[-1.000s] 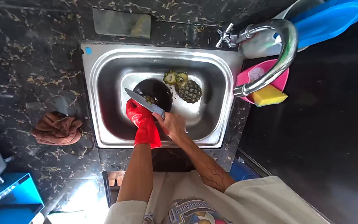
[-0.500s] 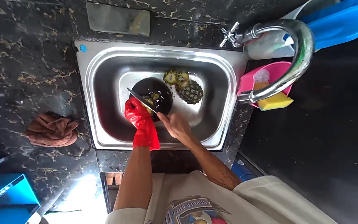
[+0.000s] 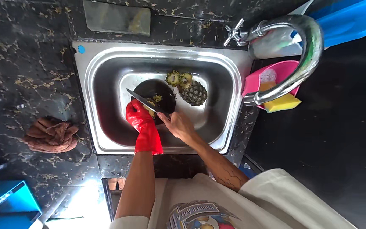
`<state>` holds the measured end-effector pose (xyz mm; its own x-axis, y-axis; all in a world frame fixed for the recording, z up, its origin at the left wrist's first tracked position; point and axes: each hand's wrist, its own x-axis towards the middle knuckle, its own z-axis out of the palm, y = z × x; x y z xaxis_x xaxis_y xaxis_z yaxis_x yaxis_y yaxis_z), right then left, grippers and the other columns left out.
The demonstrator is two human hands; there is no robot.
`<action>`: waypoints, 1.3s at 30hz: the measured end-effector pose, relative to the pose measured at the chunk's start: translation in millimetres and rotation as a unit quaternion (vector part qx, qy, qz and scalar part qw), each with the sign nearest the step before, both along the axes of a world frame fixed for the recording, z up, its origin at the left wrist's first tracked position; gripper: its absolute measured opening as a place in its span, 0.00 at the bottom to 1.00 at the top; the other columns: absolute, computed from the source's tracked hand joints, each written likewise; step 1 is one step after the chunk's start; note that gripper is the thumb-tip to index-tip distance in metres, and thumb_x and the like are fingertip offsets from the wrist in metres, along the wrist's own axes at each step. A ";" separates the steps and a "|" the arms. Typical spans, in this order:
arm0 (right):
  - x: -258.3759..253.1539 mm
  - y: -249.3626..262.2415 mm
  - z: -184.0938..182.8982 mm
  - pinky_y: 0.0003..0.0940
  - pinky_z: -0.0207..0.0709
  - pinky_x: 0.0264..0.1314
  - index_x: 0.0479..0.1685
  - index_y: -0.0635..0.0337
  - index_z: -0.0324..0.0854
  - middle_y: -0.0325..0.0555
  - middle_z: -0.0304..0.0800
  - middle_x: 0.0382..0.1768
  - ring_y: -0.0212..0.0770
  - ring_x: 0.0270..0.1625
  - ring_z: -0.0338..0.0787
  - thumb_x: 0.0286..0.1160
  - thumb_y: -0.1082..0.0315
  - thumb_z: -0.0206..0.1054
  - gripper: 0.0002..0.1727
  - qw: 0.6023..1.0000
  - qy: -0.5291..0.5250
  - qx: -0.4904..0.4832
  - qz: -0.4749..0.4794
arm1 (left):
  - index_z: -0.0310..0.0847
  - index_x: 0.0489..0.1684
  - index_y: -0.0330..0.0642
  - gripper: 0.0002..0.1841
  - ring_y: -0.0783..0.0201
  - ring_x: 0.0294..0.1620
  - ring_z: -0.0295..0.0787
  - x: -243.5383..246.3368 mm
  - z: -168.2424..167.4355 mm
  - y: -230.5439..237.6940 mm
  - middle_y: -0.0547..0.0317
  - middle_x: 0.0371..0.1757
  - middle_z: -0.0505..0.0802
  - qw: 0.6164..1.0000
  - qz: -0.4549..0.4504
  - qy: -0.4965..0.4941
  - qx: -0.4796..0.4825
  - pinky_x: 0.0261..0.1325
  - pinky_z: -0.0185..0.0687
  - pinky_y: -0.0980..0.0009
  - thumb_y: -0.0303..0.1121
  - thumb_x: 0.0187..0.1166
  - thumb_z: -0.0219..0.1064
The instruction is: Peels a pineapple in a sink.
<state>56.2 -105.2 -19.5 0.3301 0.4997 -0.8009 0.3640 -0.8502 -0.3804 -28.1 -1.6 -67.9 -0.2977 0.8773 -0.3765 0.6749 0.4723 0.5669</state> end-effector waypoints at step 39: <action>44.4 -24.7 -76.3 0.67 0.77 0.48 0.31 0.65 0.85 0.61 0.87 0.33 0.60 0.43 0.88 0.76 0.19 0.37 0.53 0.986 0.147 -0.035 -0.065 | 0.93 0.52 0.47 0.16 0.66 0.54 0.93 -12.9 1.7 4.4 0.57 0.50 0.97 0.990 -0.138 -0.006 -0.021 0.65 0.85 0.60 0.43 0.88 0.60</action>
